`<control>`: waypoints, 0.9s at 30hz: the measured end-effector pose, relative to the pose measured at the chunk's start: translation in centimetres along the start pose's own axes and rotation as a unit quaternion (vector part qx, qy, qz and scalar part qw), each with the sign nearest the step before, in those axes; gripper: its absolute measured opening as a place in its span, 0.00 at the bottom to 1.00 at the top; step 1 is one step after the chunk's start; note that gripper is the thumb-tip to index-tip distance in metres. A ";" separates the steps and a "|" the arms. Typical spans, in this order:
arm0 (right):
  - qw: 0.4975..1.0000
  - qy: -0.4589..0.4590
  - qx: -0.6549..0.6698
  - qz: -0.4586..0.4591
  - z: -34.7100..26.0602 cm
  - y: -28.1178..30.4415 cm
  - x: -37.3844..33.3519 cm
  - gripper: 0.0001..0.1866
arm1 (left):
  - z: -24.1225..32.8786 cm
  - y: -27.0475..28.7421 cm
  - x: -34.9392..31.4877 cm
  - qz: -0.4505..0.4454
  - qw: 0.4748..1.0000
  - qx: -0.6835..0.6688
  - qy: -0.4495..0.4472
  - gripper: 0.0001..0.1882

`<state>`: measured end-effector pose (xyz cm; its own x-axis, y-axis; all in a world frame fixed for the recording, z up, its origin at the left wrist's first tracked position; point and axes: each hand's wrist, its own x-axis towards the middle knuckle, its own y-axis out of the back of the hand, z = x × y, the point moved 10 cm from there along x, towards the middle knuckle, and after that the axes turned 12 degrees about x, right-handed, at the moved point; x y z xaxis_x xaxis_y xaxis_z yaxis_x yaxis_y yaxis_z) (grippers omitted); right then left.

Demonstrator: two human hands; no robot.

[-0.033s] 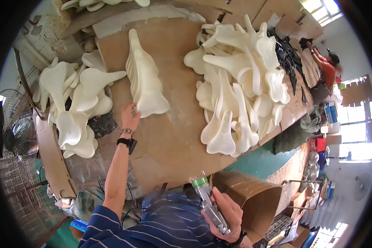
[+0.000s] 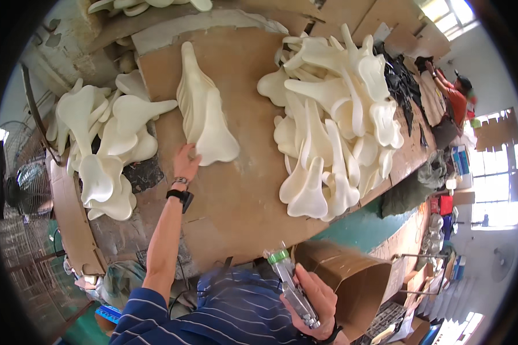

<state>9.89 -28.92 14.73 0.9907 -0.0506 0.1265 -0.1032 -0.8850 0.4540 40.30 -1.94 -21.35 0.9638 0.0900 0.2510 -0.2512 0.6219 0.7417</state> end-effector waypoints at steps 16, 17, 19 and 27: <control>0.996 -0.044 0.070 -0.018 5.1 -0.2 -0.1 0.29 | 2.7 16.3 -5.6 0.117 0.980 -0.056 0.148 0.20; 0.996 -0.050 0.072 -0.028 5.2 -0.4 0.0 0.29 | 2.0 18.9 -5.5 0.141 0.970 -0.058 0.187 0.19; 0.996 -0.044 0.066 -0.031 5.4 -0.6 0.1 0.29 | -1.6 21.0 -4.6 0.142 0.934 -0.187 0.269 0.17; 0.995 -0.046 0.084 -0.035 5.7 -0.9 0.3 0.28 | -10.3 32.0 1.8 0.277 0.810 -0.447 0.259 0.33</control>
<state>10.75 -30.78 9.34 0.9997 -0.0218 0.0147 -0.0253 -0.9525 0.3034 34.91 26.13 -3.60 0.6916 0.7185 -0.0740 -0.7161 0.6687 -0.2002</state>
